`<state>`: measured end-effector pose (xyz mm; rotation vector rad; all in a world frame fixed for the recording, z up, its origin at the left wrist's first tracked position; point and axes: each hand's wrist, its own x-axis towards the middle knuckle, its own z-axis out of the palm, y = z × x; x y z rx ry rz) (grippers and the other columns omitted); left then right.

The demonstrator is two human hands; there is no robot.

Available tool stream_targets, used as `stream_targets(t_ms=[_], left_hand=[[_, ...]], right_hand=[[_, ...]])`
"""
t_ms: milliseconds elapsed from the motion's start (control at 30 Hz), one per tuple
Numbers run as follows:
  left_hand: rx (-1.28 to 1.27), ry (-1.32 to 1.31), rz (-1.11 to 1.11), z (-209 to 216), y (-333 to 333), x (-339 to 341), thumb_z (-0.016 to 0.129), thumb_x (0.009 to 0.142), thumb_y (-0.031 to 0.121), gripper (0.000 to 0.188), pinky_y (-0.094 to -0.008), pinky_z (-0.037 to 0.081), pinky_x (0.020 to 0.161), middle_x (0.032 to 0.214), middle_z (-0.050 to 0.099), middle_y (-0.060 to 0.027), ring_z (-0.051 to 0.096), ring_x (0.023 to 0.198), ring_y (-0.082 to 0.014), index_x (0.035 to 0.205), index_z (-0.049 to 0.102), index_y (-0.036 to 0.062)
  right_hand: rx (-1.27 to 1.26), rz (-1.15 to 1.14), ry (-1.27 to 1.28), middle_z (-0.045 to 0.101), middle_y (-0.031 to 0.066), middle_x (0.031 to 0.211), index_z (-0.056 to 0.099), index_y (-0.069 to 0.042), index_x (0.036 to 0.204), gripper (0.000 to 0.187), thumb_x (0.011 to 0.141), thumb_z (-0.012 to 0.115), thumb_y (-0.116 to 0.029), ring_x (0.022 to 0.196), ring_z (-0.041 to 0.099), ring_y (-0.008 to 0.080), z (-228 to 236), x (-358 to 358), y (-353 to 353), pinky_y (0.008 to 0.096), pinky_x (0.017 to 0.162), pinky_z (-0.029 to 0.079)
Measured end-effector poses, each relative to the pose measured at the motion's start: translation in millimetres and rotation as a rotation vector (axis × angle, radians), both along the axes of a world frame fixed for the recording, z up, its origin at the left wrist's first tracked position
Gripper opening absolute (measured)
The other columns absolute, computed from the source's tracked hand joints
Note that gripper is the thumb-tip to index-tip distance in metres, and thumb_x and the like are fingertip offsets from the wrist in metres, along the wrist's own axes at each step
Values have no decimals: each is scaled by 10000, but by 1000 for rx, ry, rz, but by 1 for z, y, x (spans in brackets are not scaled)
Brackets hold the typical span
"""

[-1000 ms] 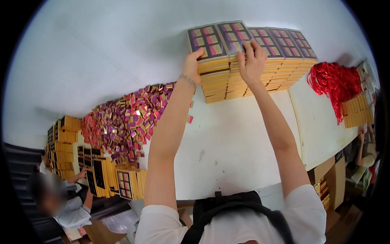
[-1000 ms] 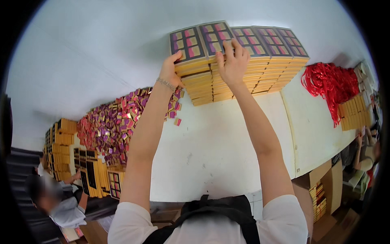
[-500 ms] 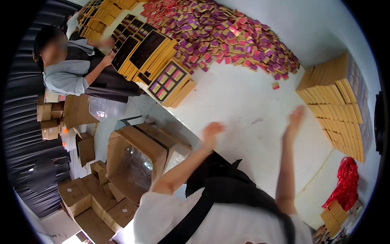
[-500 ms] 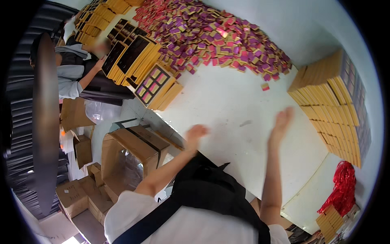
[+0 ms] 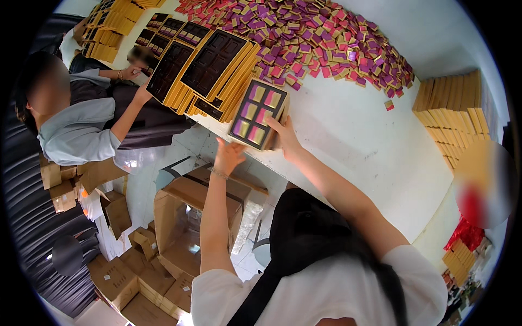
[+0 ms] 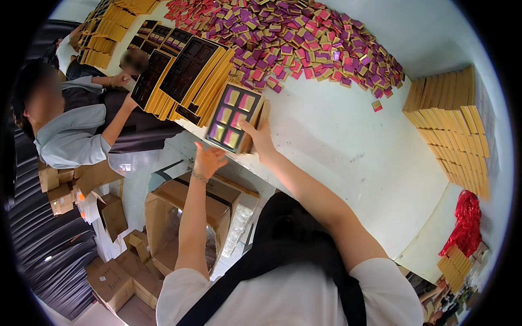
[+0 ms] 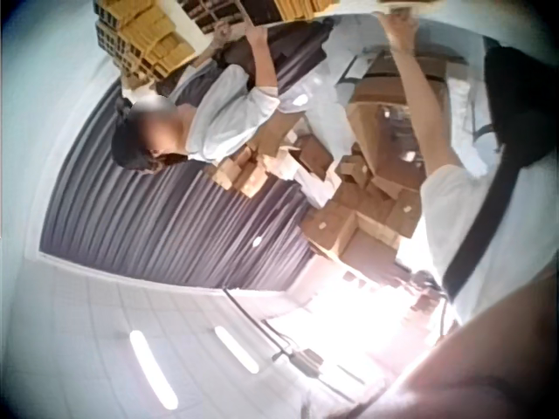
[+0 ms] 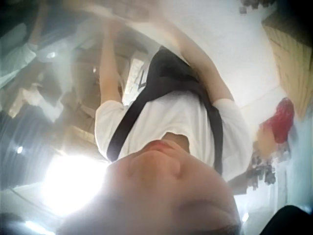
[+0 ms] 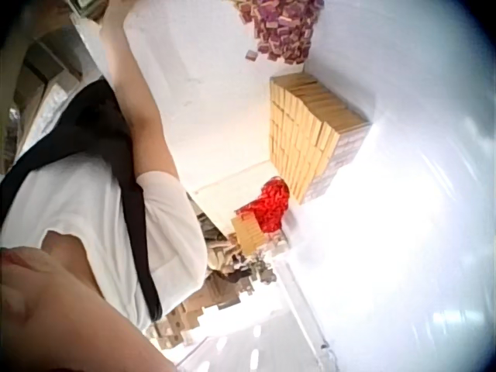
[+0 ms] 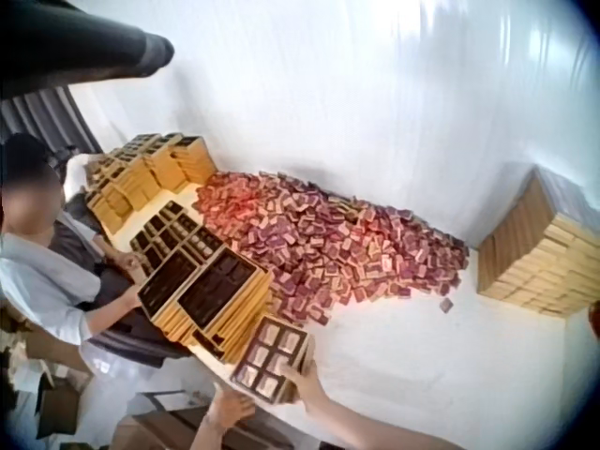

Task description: The person assembles small rectangular trays by placing colorful square items into compartments. They repeatedly pick up items from a large pile, arrange them into the tray slots, and stack completed trays. The person also handles clear plastic bags and cardboard boxes during the process.

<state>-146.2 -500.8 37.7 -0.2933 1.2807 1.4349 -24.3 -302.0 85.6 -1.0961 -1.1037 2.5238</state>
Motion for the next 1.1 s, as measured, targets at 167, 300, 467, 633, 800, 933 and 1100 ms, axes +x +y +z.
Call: stream_targets(t_ms=[167,300,467,633,800,933,1100], left_hand=[[275,162,-77,-9,26,10,322,787,826,1050,-496,302,1093,1460,392,-157,386,1341,-292,1472,279,31],[530,-36,-1,6,88,60,369,867,722,889,-415,482,1001,1417,464,-129,521,1237,-263,1461,296,64],[398,-42,-94,1,128,163,305,902,708,833,-417,472,1001,1402,488,-92,530,1225,-256,1452,321,83],[393,-96,-298,-24,172,298,280,911,705,823,-405,440,1023,1403,479,-84,495,1252,-241,1444,336,81],[482,-254,-519,-9,267,423,298,928,669,759,-378,445,1020,1375,493,-68,507,1232,-213,1437,325,107],[654,-431,-662,74,341,514,336,953,606,703,-382,421,1050,1445,407,-41,440,1297,-199,1497,196,184],[773,-227,-875,271,474,576,320,948,650,721,-395,478,989,1343,529,-81,538,1200,-207,1409,388,100]], right_hand=[[88,267,63,378,85,1410,163,-126,1488,936,833,620,-615,1283,384,199,-15,53,5,392,1003,356],[13,327,90,163,139,1547,-90,-91,1523,1131,821,522,-732,1423,189,231,-26,77,41,391,1104,264],[62,187,189,223,31,1541,-11,-230,1545,994,843,494,-719,1410,212,190,-39,189,63,369,1069,316],[-40,10,154,249,38,1552,23,-229,1542,961,850,497,-699,1406,279,193,-37,353,79,388,1091,340],[44,-337,48,425,99,1455,290,-102,1483,822,919,284,-699,1326,438,236,11,480,116,409,1100,366],[192,-513,-26,316,59,1523,141,-170,1532,762,956,284,-647,1389,318,200,90,576,144,388,1123,306],[494,-686,14,444,65,1446,297,-123,1483,754,949,312,-655,1305,443,188,251,633,254,376,1083,359]])
